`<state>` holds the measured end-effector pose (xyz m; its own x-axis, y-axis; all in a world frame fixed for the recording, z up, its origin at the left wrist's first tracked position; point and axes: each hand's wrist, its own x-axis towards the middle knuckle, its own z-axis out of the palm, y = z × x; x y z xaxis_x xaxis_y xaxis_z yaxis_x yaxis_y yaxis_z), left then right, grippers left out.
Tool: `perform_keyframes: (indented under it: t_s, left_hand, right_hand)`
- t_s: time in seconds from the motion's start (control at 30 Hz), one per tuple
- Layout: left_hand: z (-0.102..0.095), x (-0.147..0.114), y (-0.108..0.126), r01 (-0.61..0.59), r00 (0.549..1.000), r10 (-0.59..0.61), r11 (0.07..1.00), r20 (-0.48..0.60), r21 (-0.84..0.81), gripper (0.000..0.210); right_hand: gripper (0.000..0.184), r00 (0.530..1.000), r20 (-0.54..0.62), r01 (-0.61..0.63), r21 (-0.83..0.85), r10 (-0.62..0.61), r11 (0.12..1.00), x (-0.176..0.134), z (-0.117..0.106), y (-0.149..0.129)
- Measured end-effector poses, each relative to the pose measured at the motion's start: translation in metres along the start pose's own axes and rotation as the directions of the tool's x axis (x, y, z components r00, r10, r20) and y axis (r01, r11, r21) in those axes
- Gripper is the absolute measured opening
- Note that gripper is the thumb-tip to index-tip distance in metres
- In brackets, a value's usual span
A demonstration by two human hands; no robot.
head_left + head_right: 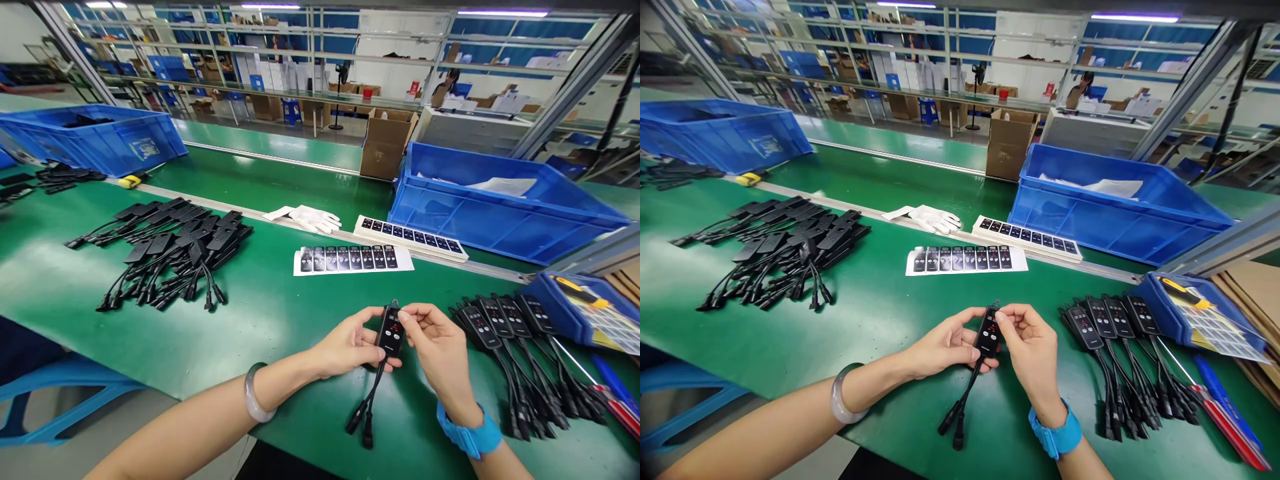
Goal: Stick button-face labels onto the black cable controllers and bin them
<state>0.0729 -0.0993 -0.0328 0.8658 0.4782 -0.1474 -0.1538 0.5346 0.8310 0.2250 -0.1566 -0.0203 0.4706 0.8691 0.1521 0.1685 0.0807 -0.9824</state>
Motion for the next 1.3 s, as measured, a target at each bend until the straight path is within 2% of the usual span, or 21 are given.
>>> perform_keyframes:
  t_s: [0.37,0.83,0.97,1.07,1.13,1.3]
  left_hand:
    - [0.003,0.001,-0.003,-0.015,0.999,0.017,0.998,-0.037,0.057,0.063]
    - [0.001,0.001,-0.005,-0.042,0.999,0.044,0.991,-0.017,0.123,0.056]
    - [0.000,0.001,-0.006,-0.031,0.999,0.032,0.996,-0.008,0.082,0.053]
    - [0.000,0.002,-0.004,-0.013,1.000,0.013,1.000,-0.005,0.024,0.050]
    - [-0.001,0.003,-0.002,0.000,1.000,0.000,1.000,-0.016,-0.015,0.044]
    - [-0.006,0.006,-0.001,0.013,0.998,-0.018,0.997,-0.064,-0.080,0.030]
  right_hand:
    - [0.021,0.999,-0.034,0.012,-0.005,-0.012,1.000,0.000,0.003,0.000]
    - [0.023,0.998,-0.058,-0.017,-0.007,0.017,1.000,0.000,0.004,0.005]
    - [0.041,0.999,-0.049,0.018,-0.105,-0.023,0.994,0.003,0.000,0.008]
    - [0.042,1.000,0.010,0.002,-0.158,0.000,0.987,0.006,-0.002,0.013]
    - [0.040,0.995,0.091,-0.019,-0.158,0.034,0.987,0.007,-0.002,0.018]
    - [0.047,0.945,0.310,-0.061,-0.130,0.099,0.990,0.004,0.007,0.030]
